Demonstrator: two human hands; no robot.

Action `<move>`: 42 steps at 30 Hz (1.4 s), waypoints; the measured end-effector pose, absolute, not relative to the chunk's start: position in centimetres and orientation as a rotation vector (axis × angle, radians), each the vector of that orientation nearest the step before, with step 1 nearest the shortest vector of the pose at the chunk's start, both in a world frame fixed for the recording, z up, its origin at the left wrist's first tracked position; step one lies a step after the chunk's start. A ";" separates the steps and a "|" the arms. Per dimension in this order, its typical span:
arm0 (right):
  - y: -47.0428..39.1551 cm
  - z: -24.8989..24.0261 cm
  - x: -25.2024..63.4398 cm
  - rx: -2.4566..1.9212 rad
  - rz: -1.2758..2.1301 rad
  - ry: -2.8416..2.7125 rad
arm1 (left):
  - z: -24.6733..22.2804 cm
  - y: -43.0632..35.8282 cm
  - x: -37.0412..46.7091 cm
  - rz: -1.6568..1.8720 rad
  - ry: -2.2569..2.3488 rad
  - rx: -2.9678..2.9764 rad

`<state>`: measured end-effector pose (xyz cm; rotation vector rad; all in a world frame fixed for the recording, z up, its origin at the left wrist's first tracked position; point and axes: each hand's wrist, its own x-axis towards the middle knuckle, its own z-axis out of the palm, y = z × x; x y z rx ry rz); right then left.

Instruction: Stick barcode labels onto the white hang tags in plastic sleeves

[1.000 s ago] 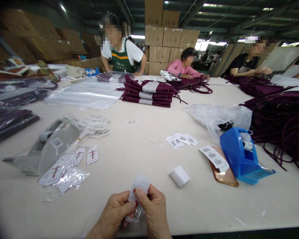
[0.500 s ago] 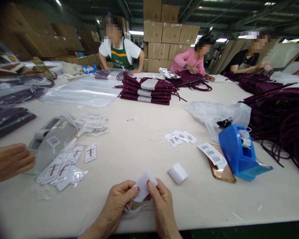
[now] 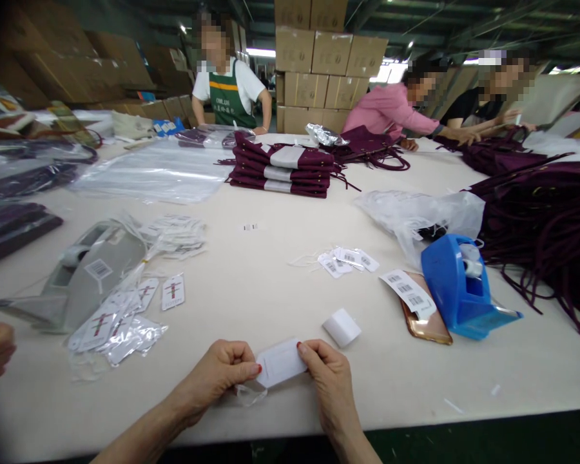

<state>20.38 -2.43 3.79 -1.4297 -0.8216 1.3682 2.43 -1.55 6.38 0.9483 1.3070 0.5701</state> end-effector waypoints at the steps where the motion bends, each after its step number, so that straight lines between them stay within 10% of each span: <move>1: -2.4 3.7 20.4 -1.439 1.371 -0.793 | 6.4 -1.4 2.2 0.547 1.316 0.972; 18: -2.3 3.5 21.6 -1.701 1.012 -1.134 | 7.5 0.0 0.3 -0.159 1.750 1.944; 27: -2.4 3.2 21.8 -1.754 0.896 -1.268 | 2.8 -1.2 -0.7 0.502 0.819 2.822; 42: -3.4 3.6 24.5 -1.915 0.527 -0.998 | 2.6 -1.7 -0.7 0.606 0.862 2.821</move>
